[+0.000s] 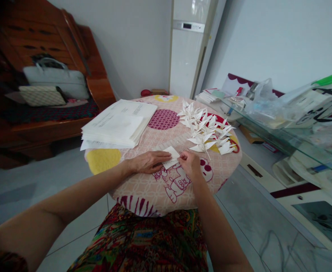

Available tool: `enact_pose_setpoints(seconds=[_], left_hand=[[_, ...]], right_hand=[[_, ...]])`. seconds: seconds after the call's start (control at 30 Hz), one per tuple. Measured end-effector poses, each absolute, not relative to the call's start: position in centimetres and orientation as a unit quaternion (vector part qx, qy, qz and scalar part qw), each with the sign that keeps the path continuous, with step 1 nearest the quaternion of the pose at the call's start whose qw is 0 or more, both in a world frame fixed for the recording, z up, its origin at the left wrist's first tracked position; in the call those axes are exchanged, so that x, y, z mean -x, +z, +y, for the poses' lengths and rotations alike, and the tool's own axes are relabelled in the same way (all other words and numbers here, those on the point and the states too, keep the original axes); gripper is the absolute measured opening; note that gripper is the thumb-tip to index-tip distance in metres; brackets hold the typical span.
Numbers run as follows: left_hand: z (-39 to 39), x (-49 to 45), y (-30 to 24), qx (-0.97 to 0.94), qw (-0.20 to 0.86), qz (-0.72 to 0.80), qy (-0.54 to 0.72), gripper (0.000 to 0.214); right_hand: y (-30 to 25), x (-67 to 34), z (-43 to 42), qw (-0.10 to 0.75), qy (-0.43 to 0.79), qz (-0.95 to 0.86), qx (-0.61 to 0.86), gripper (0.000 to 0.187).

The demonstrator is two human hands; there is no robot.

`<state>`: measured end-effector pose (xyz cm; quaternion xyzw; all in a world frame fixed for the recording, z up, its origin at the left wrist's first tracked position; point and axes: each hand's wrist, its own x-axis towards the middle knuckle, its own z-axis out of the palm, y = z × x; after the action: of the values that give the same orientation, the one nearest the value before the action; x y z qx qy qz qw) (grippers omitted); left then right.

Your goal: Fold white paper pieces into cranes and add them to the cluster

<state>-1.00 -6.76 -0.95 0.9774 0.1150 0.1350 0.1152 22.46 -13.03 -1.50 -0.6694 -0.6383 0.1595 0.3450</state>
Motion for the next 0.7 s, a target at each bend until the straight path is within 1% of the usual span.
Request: enact_pose_setpoints(seconds=[0.1,0.17,0.27,0.37,0.53,0.63,0.7], left_hand=[[-6.6,1.1,-1.2,-0.977,0.119,0.106,0.141,0.049],[-6.5,1.1,-1.3,-0.974,0.123,0.109,0.155,0.05],[-6.5,0.9,-1.4,-0.97,0.115,0.123,0.176,0.047],[-6.6,0.6,-1.1,-0.972,0.106,0.117,0.175,0.041],[-6.3,0.3,-1.2,-0.973,0.11,0.106,0.172,0.041],[-5.8,0.0,-1.7,-0.963,0.126,0.119,0.207,0.035],[-5.5,-0.1,-1.8,-0.943,0.15,0.163,0.247,0.03]], right_hand=[[-1.5,-22.2,-13.2,0.364,0.086,-0.662,0.65,0.011],[-1.5,-22.1,-13.3,0.383,0.052,-0.68,0.623,0.019],[-1.5,-22.1,-13.3,0.396,0.053,-0.717,0.571,0.036],[-1.7,-22.0,-13.3,0.382,0.082,-0.75,0.534,0.048],[-2.0,-21.9,-13.2,0.349,0.104,-0.765,0.531,0.05],[-2.1,-22.0,-13.1,0.354,0.111,-0.759,0.535,0.051],[-1.9,-22.0,-13.1,0.364,0.119,-0.753,0.535,0.053]])
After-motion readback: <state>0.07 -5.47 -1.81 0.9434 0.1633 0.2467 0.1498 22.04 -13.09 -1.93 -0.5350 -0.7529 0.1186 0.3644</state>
